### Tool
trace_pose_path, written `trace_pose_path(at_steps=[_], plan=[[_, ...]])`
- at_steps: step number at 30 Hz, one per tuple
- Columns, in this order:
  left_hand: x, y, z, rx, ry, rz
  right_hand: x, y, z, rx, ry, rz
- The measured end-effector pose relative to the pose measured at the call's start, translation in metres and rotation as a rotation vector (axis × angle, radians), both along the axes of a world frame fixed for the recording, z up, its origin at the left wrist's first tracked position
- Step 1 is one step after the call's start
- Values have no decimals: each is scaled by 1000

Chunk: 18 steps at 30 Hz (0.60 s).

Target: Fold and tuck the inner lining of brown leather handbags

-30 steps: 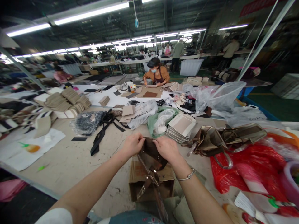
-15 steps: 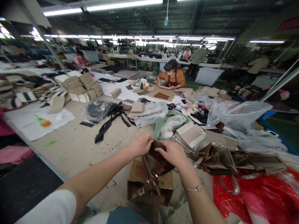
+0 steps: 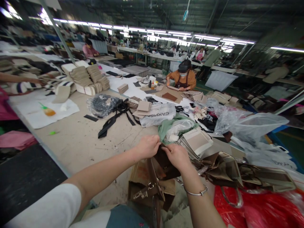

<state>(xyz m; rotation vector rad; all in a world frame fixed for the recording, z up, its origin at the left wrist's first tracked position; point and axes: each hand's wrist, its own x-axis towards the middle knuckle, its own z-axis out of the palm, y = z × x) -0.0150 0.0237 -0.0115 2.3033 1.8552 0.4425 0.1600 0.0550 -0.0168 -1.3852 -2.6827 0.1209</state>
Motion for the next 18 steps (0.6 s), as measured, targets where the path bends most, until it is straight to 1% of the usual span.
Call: trace_pose_path(at_steps=[6,8,10,12,14,16,18], plan=[[1,1,3,-14,-5,-10,-5,-2,-1,18,-22,-22],[0,1,2,-19,-3,-6,-5,-3,0,-1,-16,-31],[0,0,2,-19,-4,-9,-3,-4,1,-65,10,-25],[-1,0,1,-20,-3,-11,-1,-4,4,-155,61,6],[-2,0,1,-17,-5,-19,-2,-4,6,-207,116,34],[-3,0,1,-16,-16,-27,-6,-3,7,-192,122,40],[-4,-1,2,-28,-40,-20,-10,-3,7,-135,55,13]])
